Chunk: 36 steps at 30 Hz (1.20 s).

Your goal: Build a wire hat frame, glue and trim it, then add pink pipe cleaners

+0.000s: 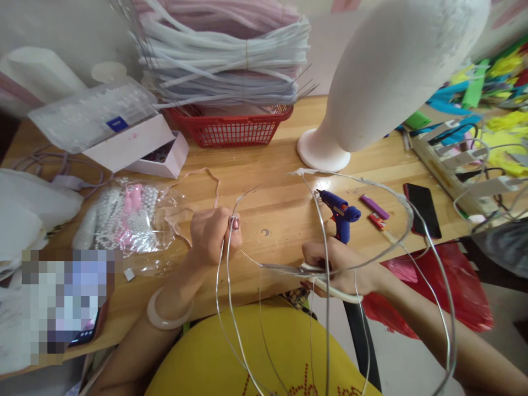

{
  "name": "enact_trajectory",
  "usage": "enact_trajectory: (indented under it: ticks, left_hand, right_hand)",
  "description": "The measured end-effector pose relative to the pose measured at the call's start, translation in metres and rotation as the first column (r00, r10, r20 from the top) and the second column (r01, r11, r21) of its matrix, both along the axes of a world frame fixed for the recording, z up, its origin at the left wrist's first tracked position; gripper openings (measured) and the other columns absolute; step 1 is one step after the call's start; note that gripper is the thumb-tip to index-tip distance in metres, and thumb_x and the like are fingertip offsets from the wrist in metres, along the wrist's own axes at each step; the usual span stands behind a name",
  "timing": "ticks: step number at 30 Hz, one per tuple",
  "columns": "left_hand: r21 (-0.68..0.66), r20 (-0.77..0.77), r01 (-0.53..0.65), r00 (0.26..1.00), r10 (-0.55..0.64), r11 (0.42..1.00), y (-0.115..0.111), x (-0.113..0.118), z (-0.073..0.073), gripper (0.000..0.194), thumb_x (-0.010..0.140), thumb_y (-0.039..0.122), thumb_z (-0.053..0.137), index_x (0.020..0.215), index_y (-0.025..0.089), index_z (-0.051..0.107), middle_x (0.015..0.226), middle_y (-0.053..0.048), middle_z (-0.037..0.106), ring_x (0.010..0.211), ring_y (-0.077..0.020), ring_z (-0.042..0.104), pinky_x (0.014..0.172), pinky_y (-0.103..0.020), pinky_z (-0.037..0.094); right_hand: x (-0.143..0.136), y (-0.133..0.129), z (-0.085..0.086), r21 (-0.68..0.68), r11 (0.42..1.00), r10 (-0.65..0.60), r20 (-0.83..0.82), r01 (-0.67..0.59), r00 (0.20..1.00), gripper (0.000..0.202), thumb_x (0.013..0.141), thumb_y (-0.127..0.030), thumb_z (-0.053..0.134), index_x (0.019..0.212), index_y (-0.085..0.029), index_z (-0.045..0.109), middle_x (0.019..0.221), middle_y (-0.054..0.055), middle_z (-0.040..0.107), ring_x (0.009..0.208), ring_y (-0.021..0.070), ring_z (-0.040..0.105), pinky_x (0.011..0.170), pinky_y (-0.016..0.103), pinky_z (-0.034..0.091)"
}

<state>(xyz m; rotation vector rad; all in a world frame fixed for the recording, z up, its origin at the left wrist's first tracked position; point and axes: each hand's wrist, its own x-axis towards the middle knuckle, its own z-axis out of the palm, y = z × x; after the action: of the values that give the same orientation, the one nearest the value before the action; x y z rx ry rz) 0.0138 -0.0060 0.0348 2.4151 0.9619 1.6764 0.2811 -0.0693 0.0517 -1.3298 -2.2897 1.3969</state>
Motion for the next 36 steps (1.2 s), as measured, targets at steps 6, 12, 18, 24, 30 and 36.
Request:
enact_trajectory:
  ticks: [6,12,18,24,30,36]
  left_hand:
    - [0.019,0.01,-0.006,1.0,0.006,1.0,0.0022,-0.0017,-0.0017,0.029,0.087,0.01,0.044,0.06,0.021,0.046,0.047,0.006,0.048,0.038,-0.0077,0.039,0.042,-0.021,0.034]
    - [-0.066,-0.027,0.0,1.0,-0.002,0.998,0.0,-0.0054,-0.0058,0.03,0.086,0.011,0.044,0.058,0.022,0.046,0.046,0.005,0.048,0.038,-0.0095,0.043,0.042,-0.023,0.037]
    - [-0.073,-0.027,-0.015,1.0,0.014,0.997,-0.0001,-0.0048,-0.0049,0.03,0.089,0.014,0.042,0.06,0.023,0.043,0.045,0.005,0.049,0.037,-0.0098,0.043,0.041,-0.024,0.038]
    - [0.021,-0.01,-0.067,0.998,0.067,0.998,0.0003,-0.0014,-0.0026,0.025,0.09,0.014,0.042,0.067,0.022,0.044,0.048,0.007,0.048,0.038,-0.0092,0.041,0.043,-0.023,0.036]
    - [0.0,-0.028,-0.058,0.998,0.058,0.998,-0.0004,-0.0039,-0.0058,0.027,0.092,0.014,0.042,0.067,0.023,0.043,0.047,0.007,0.045,0.038,-0.0093,0.039,0.043,-0.022,0.035]
    - [0.028,-0.027,-0.083,0.996,0.084,0.996,-0.0003,-0.005,-0.0053,0.029,0.088,0.01,0.042,0.062,0.022,0.042,0.046,0.005,0.045,0.039,-0.0099,0.035,0.042,-0.024,0.032]
  right_hand:
    - [-0.0001,-0.002,-0.001,0.013,1.0,0.015,0.01,-0.015,1.0,0.032,0.077,-0.033,0.063,0.065,-0.023,0.035,0.054,-0.008,0.04,0.049,0.0071,0.031,0.045,0.022,0.02]
    - [0.0012,-0.0039,-0.0034,0.028,1.0,0.006,0.09,-0.009,0.996,0.029,0.076,-0.035,0.064,0.066,-0.022,0.04,0.054,-0.007,0.043,0.048,0.0074,0.035,0.044,0.021,0.019]
    - [-0.0016,-0.0016,-0.0004,0.017,0.999,0.03,0.078,-0.031,0.996,0.03,0.076,-0.038,0.063,0.067,-0.023,0.038,0.054,-0.006,0.045,0.047,0.0078,0.037,0.044,0.022,0.022]
    - [-0.0034,0.0012,-0.0008,0.038,0.999,0.014,0.064,-0.016,0.998,0.021,0.074,-0.03,0.061,0.066,-0.023,0.042,0.055,-0.004,0.05,0.047,0.0089,0.04,0.044,0.022,0.023]
    - [-0.0023,0.0014,-0.0031,0.029,0.998,0.055,0.07,-0.057,0.996,0.025,0.08,-0.037,0.059,0.067,-0.023,0.042,0.053,-0.004,0.05,0.046,0.0097,0.04,0.044,0.023,0.024]
    - [0.0,0.003,-0.0018,0.006,0.996,0.084,0.047,-0.084,0.995,0.027,0.084,-0.039,0.056,0.068,-0.021,0.044,0.054,-0.004,0.048,0.047,0.0091,0.039,0.044,0.022,0.025]
